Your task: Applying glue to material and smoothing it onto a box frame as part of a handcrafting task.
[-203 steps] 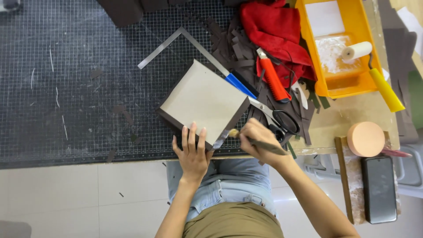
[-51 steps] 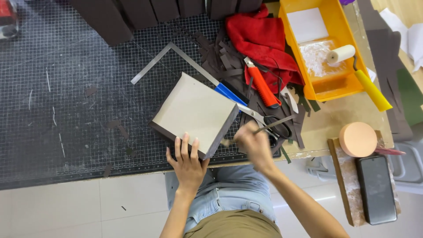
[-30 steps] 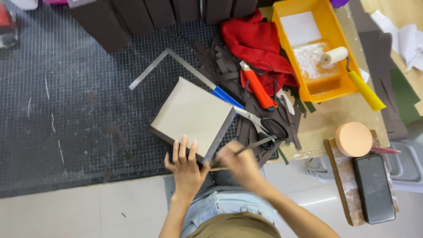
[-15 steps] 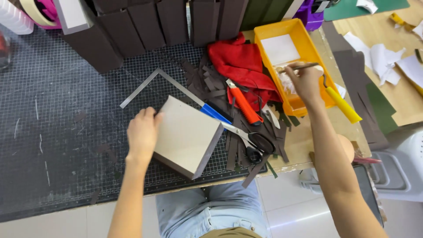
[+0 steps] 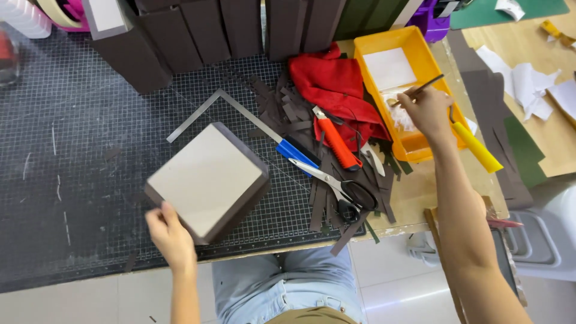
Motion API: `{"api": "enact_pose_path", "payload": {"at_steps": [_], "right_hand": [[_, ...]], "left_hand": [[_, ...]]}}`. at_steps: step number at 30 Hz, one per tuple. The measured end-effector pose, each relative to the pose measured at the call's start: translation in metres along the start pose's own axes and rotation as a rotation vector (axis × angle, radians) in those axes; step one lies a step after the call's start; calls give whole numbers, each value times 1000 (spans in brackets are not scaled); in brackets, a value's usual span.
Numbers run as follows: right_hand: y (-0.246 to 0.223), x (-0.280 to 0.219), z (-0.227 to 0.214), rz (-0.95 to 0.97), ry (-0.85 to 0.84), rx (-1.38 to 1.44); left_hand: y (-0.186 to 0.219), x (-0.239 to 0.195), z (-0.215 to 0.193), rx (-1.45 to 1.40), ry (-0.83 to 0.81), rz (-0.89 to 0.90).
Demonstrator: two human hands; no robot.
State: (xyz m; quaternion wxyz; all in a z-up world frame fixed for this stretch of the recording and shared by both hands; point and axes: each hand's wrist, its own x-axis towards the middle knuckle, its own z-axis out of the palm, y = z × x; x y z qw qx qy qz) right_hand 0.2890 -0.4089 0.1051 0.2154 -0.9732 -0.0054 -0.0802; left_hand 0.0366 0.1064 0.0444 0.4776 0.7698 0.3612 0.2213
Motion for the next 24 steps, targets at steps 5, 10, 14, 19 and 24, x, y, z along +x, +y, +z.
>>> {"api": "enact_pose_path", "payload": {"at_steps": [5,10,14,19,24], "right_hand": [[8,-8,-4,-12,116,100],[6,-22,0,-64,109,201],[-94,-74,-14,-3,248,586],[-171,-153,10,48,58,898],[-197,-218,30,8,-79,1235]], "left_hand": [[19,-68,37,-497,-44,-309],[52,-129,76,-857,-20,-568],[112,-151,76,-1142,-207,-911],[118,-156,47,-976,-920,-746],[30,-79,13,186,-646,1405]]}}
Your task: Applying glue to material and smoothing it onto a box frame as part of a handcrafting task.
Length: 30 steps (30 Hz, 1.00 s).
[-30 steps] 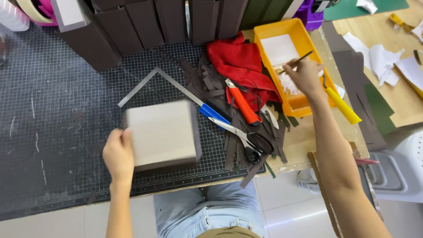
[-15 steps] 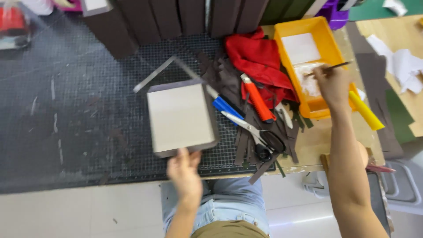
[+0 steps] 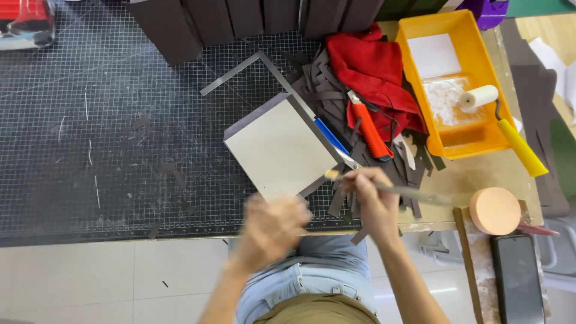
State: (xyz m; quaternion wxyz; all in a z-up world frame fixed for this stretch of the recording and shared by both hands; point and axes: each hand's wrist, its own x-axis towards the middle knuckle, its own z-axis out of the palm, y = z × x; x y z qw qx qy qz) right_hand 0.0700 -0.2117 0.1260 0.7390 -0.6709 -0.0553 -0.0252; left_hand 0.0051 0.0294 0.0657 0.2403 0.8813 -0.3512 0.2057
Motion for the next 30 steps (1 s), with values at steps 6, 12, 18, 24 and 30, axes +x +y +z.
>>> {"api": "enact_pose_path", "payload": {"at_steps": [6,12,18,24,30], "right_hand": [[18,-23,22,35,-75,-283],[13,-30,28,-444,-309,-521],[34,-28,15,-685,-505,-672],[37,-13,-3,-556,-371,-655],[2,-3,-3,-534,-187,-622]], "left_hand": [[-66,-20,23,296,-166,-375],[-19,-12,43,314,15,-402],[-16,-17,54,287,63,-422],[-13,-13,56,285,63,-440],[-13,-13,59,294,62,-447]]}}
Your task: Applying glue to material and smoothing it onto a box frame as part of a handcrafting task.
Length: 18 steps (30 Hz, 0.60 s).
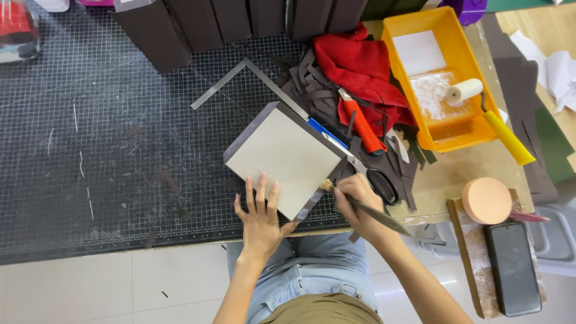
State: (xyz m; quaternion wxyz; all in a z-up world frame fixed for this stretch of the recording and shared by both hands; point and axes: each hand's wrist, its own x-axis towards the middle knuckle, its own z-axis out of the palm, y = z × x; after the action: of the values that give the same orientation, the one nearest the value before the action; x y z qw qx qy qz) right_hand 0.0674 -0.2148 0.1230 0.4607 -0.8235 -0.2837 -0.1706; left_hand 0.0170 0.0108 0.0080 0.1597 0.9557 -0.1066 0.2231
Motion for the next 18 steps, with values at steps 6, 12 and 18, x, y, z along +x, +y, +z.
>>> {"api": "enact_pose_path", "payload": {"at_steps": [6,12,18], "right_hand": [[31,-8,-13,153,119,43],[71,-15,-12,209,177,88],[84,-13,-12,272,163,85]], "left_hand": [[0,1,1,-3,-4,0],[1,-2,0,-15,-30,-9],[0,-2,1,-19,-30,-4]]}}
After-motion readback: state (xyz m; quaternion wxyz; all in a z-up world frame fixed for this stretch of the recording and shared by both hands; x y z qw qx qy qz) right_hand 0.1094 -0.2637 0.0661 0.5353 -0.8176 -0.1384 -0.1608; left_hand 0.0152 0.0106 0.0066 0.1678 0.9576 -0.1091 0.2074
